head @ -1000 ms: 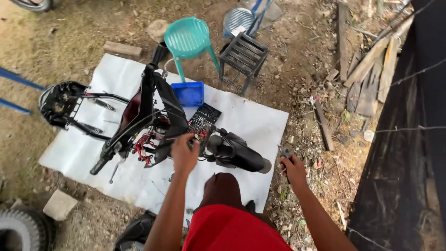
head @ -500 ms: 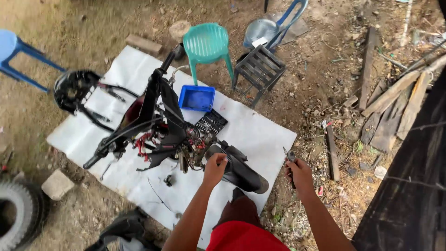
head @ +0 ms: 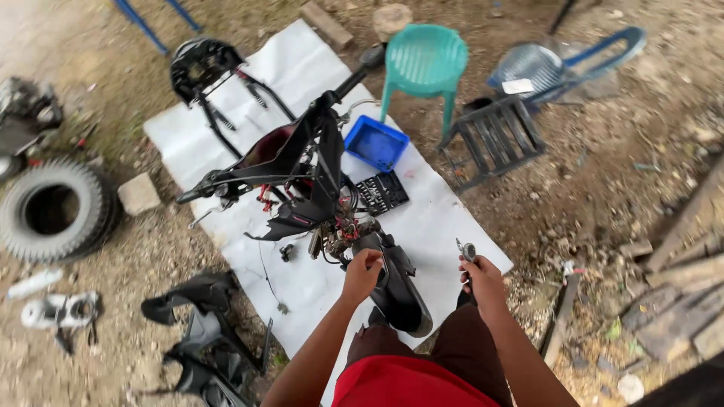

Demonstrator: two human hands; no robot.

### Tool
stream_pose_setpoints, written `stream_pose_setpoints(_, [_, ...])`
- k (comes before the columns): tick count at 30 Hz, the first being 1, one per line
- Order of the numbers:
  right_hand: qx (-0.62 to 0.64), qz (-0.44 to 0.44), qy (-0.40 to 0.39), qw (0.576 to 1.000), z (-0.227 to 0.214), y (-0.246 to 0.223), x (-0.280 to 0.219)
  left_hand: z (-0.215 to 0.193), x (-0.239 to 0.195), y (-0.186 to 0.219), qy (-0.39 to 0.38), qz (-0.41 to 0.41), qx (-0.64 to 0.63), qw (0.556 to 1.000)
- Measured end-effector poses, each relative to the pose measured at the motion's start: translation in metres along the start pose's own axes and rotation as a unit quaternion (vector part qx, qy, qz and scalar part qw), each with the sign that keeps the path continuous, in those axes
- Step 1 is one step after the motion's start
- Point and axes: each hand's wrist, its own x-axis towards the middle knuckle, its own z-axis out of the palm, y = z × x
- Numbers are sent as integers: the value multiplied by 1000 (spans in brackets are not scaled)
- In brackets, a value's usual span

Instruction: The person assembles the front fairing of a motorcycle, using a screwdriver to tighten screws and aligning the plastic bodywork onto the frame. They also connect wiring near the handlebars and adjust components within the exposed front section.

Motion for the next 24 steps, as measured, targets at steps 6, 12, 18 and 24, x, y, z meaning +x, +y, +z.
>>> stream_pose_setpoints(6, [-92, 31, -133, 986, 6, -57, 96, 33, 29, 11, 158, -66, -25, 985])
stream_pose_setpoints(12, [-298, 12, -295, 908, -40, -103, 224, 106, 32, 48, 279, -130, 15, 951])
stream_pose_setpoints(18, [-478, 51, -375, 792, -111, -117, 272, 142, -25, 87, 233, -209, 93, 945])
stream_pose_setpoints(24, [-625, 121, -485, 600, -151, -117, 285, 175, -96, 48, 64, -471, 86, 875])
